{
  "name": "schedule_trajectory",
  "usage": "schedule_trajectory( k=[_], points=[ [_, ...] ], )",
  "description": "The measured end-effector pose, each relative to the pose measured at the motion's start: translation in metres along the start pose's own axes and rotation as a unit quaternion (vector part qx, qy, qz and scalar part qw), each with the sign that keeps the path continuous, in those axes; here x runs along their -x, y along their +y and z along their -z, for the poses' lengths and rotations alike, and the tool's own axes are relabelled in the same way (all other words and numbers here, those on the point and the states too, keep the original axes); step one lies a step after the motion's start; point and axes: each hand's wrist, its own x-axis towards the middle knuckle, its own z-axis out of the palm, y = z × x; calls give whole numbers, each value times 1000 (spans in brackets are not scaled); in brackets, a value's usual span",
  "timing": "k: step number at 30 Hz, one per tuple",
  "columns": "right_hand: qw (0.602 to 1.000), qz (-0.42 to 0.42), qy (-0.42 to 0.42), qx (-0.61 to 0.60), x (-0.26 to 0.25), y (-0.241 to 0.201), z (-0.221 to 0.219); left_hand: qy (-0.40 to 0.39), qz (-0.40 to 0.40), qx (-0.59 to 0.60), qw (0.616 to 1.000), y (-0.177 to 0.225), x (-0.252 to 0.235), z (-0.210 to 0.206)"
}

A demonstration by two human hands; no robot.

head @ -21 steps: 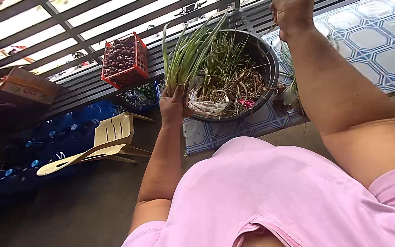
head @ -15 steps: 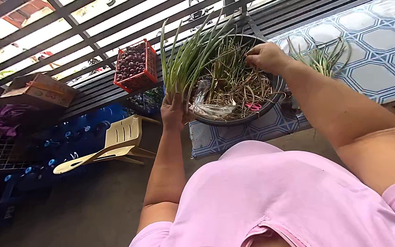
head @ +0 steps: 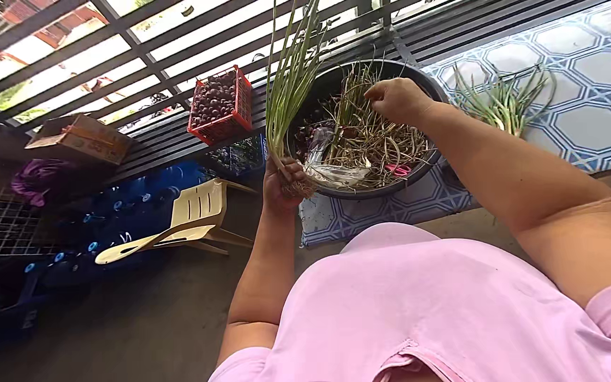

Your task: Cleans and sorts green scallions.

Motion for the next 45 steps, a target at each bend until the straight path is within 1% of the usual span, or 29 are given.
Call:
schedule_trajectory(
  k=[3,5,9,11,15,24,27,30,31,34,36,38,40,41,45],
  points=[
    [990,65,110,-61,3,-9,-4,-65,30,68,995,-1,3,-2],
    [973,136,171,-68,2,-11,-9,-100,43,78,991,-2,5,-4],
    [932,262,251,-28,1,-25,-25,-108,65,104,987,-8,7,-16],
    [908,306,284,-15,-3,-35,-33,-100,77,122,984,-12,7,-22],
    [880,343,329,4,-11,-48,-43,-100,90,137,981,-21,8,-32],
    [859,367,355,24,-15,-57,-56,-101,104,180,973,-31,8,-46],
    [860,379,341,25,-9,-57,-59,-105,90,165,977,-30,6,-45],
    [884,364,295,-1,0,-56,-61,-89,65,176,978,-29,1,-46],
    [899,351,263,-15,4,-57,-61,-82,59,190,977,-28,-1,-48],
    [947,296,117,-51,16,-64,-53,-82,59,193,976,-28,-4,-51],
    [960,265,56,-77,20,-74,-48,-81,79,203,973,-29,-5,-52],
    [966,229,21,-115,24,-84,-41,-81,99,214,969,-32,-7,-52],
    [969,202,14,-141,25,-89,-37,-82,105,207,969,-33,-10,-51],
    [970,203,21,-135,26,-90,-37,-77,100,193,973,-33,-11,-51],
    [957,274,81,-57,29,-85,-47,-22,60,128,990,-33,-17,-49]
  ],
)
